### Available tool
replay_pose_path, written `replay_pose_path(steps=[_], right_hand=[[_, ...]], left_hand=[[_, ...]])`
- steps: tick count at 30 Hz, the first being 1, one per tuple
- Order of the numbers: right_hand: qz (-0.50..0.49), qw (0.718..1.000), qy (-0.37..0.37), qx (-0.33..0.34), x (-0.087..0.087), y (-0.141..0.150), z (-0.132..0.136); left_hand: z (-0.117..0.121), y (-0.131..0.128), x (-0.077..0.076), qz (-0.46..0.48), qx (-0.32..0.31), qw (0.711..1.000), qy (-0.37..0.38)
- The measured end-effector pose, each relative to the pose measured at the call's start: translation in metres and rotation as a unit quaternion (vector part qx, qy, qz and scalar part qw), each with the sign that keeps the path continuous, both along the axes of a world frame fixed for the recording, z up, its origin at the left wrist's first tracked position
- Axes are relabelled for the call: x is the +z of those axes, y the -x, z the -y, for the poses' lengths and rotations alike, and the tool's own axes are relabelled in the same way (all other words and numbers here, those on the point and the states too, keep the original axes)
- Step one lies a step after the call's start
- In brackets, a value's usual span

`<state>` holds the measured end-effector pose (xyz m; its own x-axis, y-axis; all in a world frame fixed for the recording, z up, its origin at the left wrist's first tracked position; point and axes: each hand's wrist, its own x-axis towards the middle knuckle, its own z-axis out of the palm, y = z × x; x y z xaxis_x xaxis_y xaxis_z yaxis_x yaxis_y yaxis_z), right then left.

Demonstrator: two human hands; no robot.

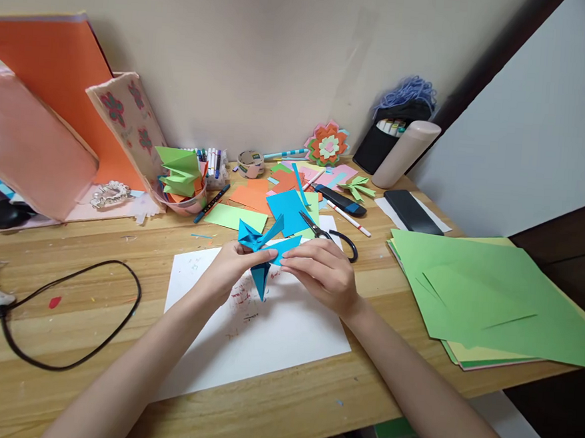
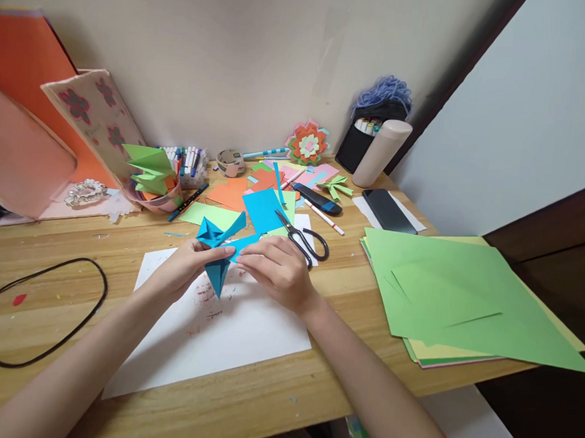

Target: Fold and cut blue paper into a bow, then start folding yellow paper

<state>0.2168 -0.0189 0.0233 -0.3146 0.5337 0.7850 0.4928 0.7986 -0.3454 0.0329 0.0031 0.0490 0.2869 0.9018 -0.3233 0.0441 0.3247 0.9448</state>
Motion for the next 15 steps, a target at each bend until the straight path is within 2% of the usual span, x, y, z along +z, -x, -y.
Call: replay_pose_path(steps=[3, 7, 11, 15], right_hand=[[-0.053, 0.996, 0.059, -0.044, 0.004, 0.006, 0.004], [-0.132, 0.972, 0.165, -0.101, 0.006, 0.016, 0.007], [-0.203, 0.933, 0.293, -0.055, 0.002, 0.018, 0.004], [-0.274, 0.899, 0.342, -0.030, -0.002, 0.018, 0.000]], left_hand=[[0.002, -0.002, -0.001, 0.031, 0.011, 0.999, -0.001], [0.005, -0.006, 0.000, 0.074, 0.016, 0.997, -0.014], [0.007, -0.009, -0.001, 0.083, 0.023, 0.996, -0.034], [0.008, -0.010, -0.005, 0.073, 0.023, 0.997, -0.031]])
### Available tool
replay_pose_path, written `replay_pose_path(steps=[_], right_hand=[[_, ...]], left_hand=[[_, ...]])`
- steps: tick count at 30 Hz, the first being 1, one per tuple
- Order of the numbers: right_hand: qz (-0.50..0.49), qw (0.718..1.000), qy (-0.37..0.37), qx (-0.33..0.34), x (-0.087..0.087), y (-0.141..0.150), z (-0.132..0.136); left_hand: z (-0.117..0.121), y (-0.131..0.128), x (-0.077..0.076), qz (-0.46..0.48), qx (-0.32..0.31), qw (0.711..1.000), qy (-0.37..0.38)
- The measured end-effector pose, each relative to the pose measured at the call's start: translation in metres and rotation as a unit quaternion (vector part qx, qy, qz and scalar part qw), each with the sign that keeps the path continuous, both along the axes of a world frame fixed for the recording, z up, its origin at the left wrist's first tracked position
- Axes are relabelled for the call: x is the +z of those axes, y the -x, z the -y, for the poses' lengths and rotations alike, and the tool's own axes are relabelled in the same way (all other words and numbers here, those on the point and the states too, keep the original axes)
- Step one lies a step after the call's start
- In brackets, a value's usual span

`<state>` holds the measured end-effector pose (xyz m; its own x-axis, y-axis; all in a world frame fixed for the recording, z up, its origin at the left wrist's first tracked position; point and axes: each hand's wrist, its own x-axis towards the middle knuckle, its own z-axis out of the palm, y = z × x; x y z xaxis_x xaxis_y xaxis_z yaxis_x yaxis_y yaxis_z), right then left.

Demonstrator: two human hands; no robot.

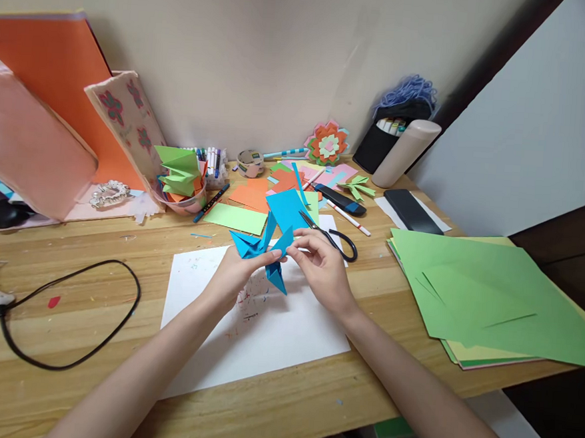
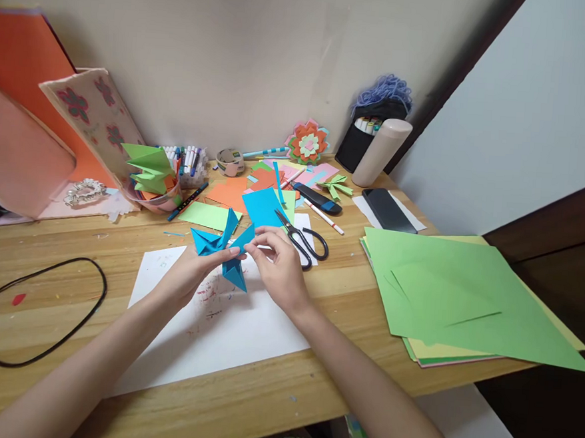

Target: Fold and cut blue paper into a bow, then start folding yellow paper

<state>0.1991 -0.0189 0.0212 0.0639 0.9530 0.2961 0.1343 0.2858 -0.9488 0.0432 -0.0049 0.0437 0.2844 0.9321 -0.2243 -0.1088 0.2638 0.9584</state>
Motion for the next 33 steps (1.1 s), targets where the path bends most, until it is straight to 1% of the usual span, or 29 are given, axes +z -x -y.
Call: replay_pose_path(steps=[2, 5, 7, 11, 13, 16, 20, 24, 27, 30, 33], right_hand=[[-0.031, 0.999, 0.022, 0.004, 0.0012, -0.0005, -0.0011], [-0.081, 0.992, 0.074, 0.057, 0.0051, -0.0015, -0.0018], [-0.078, 0.991, 0.081, 0.078, 0.0071, -0.0021, -0.0016], [-0.024, 0.998, 0.036, 0.045, 0.0065, -0.0020, 0.0003], [-0.016, 0.999, 0.034, 0.034, 0.0049, -0.0013, 0.0015], [-0.022, 0.998, 0.049, 0.028, 0.0032, -0.0001, 0.0029], [-0.026, 0.998, 0.059, 0.019, 0.0034, 0.0007, 0.0032], [-0.014, 0.998, 0.060, 0.015, 0.0064, -0.0004, 0.0025], [-0.010, 0.998, 0.065, 0.009, 0.0087, -0.0016, 0.0020], [-0.022, 0.997, 0.077, 0.007, 0.0090, -0.0011, 0.0024], [-0.059, 0.994, 0.091, 0.001, 0.0084, 0.0014, 0.0030]], left_hand=[[0.0005, -0.0003, -0.0013, -0.003, 0.009, 1.000, 0.012], [0.0009, -0.0009, -0.0019, 0.003, 0.017, 1.000, 0.021], [0.0013, -0.0018, -0.0023, 0.002, 0.025, 0.999, 0.027], [0.0027, -0.0047, -0.0041, -0.013, 0.073, 0.996, 0.046], [0.0038, -0.0061, -0.0051, -0.018, 0.091, 0.995, 0.039], [0.0053, -0.0070, -0.0055, -0.038, 0.102, 0.994, 0.009], [0.0057, -0.0058, -0.0050, -0.066, 0.096, 0.993, -0.024], [0.0049, -0.0044, -0.0038, -0.091, 0.074, 0.992, -0.047], [0.0052, -0.0049, -0.0026, -0.088, 0.054, 0.993, -0.055], [0.0060, -0.0064, -0.0025, -0.090, 0.065, 0.992, -0.061], [0.0064, -0.0074, -0.0042, -0.099, 0.083, 0.989, -0.070]])
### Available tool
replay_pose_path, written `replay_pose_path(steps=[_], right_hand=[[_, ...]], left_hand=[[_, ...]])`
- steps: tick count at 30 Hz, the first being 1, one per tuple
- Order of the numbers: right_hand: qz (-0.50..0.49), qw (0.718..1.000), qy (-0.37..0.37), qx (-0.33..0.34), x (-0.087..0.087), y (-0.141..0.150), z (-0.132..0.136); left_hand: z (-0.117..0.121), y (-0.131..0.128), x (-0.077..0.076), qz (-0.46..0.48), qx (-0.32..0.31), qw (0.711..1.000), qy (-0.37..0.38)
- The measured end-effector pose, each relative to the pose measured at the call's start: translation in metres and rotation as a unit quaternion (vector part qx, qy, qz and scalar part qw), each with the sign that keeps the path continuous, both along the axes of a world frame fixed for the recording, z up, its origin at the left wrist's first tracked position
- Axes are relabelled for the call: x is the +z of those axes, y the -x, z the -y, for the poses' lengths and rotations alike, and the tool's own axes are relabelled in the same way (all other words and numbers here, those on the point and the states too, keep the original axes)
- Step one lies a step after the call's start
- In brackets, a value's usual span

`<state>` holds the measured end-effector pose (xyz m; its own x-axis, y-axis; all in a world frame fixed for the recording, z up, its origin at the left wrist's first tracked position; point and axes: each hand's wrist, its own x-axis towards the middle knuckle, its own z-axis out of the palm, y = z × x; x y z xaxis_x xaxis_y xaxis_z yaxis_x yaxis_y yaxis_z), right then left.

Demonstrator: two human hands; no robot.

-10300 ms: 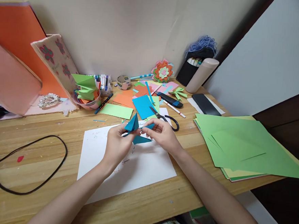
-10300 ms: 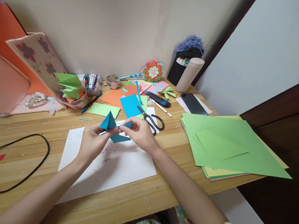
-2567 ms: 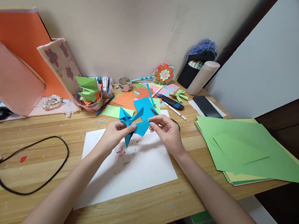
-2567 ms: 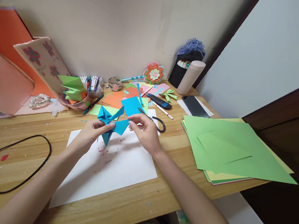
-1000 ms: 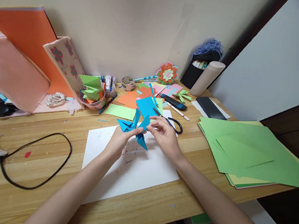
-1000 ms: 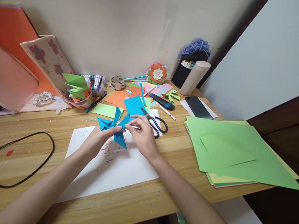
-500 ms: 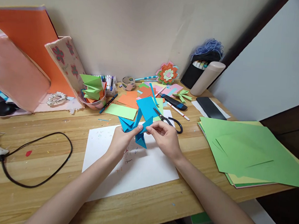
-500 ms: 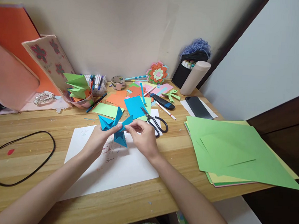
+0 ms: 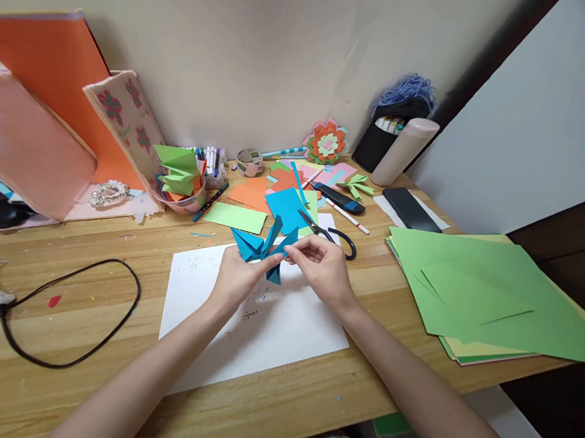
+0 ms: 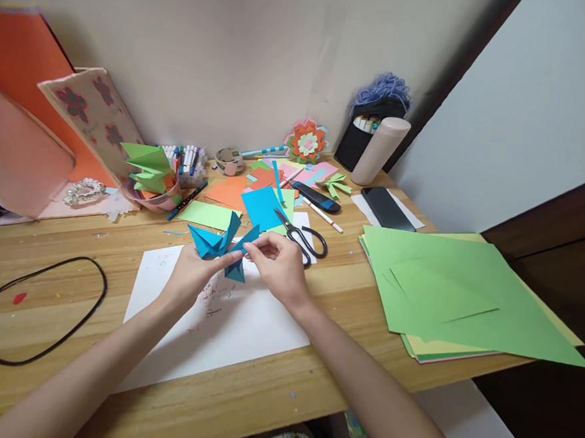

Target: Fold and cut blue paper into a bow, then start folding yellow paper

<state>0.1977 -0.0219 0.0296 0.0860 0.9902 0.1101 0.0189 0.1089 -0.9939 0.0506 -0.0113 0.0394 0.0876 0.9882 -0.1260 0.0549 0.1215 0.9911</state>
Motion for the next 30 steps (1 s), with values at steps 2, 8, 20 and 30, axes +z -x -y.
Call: replay_pose_path(steps=[2, 8, 20, 30], right_hand=[[-0.034, 0.999, 0.011, -0.012, 0.000, 0.002, 0.000], [-0.092, 0.994, 0.043, -0.039, 0.003, 0.005, -0.002], [-0.167, 0.980, 0.093, 0.055, -0.010, 0.003, -0.008], [-0.138, 0.988, 0.057, 0.040, -0.008, 0.000, -0.006]], left_hand=[[0.000, 0.000, -0.002, -0.003, 0.008, 1.000, -0.006], [0.002, -0.002, -0.001, 0.009, 0.034, 0.999, -0.004], [-0.002, 0.000, -0.001, 0.081, 0.014, 0.996, -0.015], [0.002, -0.002, 0.003, 0.073, 0.000, 0.997, -0.034]])
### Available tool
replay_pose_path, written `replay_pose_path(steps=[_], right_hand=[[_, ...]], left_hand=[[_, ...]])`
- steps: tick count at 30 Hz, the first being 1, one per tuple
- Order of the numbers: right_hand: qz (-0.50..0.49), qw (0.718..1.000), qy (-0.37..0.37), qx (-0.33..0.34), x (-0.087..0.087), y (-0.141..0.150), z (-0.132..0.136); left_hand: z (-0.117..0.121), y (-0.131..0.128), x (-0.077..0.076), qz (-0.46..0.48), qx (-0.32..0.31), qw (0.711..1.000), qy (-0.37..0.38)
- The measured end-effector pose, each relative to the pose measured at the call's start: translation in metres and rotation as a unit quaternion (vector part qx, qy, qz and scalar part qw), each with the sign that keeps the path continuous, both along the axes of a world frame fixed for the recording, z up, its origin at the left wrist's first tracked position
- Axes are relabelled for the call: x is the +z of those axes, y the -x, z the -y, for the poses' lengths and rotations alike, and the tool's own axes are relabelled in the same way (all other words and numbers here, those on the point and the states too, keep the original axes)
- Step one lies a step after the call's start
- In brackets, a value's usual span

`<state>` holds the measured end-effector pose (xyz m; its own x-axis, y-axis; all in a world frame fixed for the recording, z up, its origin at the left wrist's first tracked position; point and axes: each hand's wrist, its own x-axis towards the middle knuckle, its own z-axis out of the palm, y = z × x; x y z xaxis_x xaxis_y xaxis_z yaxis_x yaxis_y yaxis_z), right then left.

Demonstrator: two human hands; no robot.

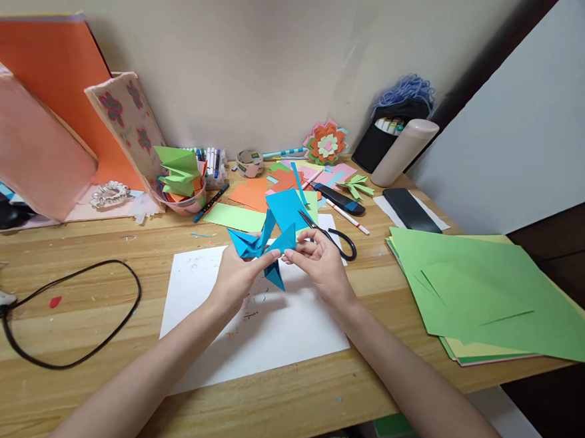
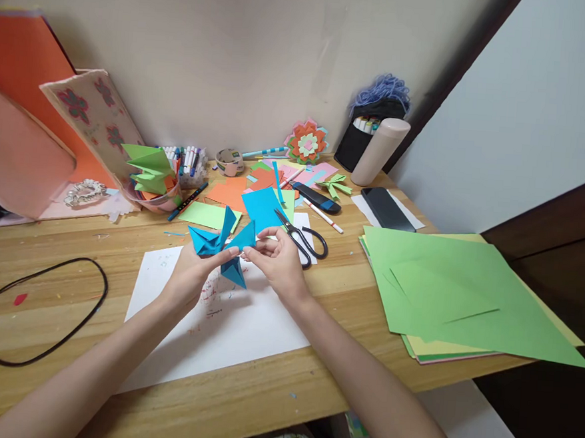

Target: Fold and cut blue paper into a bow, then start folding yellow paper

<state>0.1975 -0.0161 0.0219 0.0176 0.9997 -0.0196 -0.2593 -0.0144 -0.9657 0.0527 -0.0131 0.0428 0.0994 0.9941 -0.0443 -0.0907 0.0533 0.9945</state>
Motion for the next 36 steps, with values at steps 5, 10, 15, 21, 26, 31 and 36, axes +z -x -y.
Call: replay_pose_path(steps=[5, 10, 15, 21, 26, 31, 36], right_hand=[[-0.009, 1.000, 0.006, -0.026, 0.003, 0.003, 0.001], [-0.027, 0.999, 0.023, -0.024, 0.002, 0.002, -0.001], [-0.035, 0.999, 0.038, -0.002, 0.003, -0.002, -0.003], [0.010, 0.992, 0.045, 0.114, 0.006, -0.011, -0.006], [0.075, 0.985, 0.047, 0.149, 0.005, -0.015, -0.005], [0.028, 0.993, 0.080, 0.079, 0.000, -0.013, -0.006], [-0.068, 0.992, 0.096, -0.045, -0.003, -0.005, -0.007]], left_hand=[[0.002, -0.001, -0.003, -0.026, 0.014, 1.000, 0.004], [0.000, -0.001, -0.002, -0.012, 0.007, 1.000, 0.007], [-0.004, 0.002, 0.001, 0.004, -0.014, 1.000, 0.019], [-0.009, 0.012, 0.008, -0.034, -0.078, 0.994, 0.069], [-0.011, 0.016, 0.006, -0.088, -0.125, 0.984, 0.087], [-0.016, 0.018, 0.000, -0.123, -0.076, 0.988, 0.058], [0.002, 0.013, 0.014, -0.245, 0.131, 0.956, -0.092]])
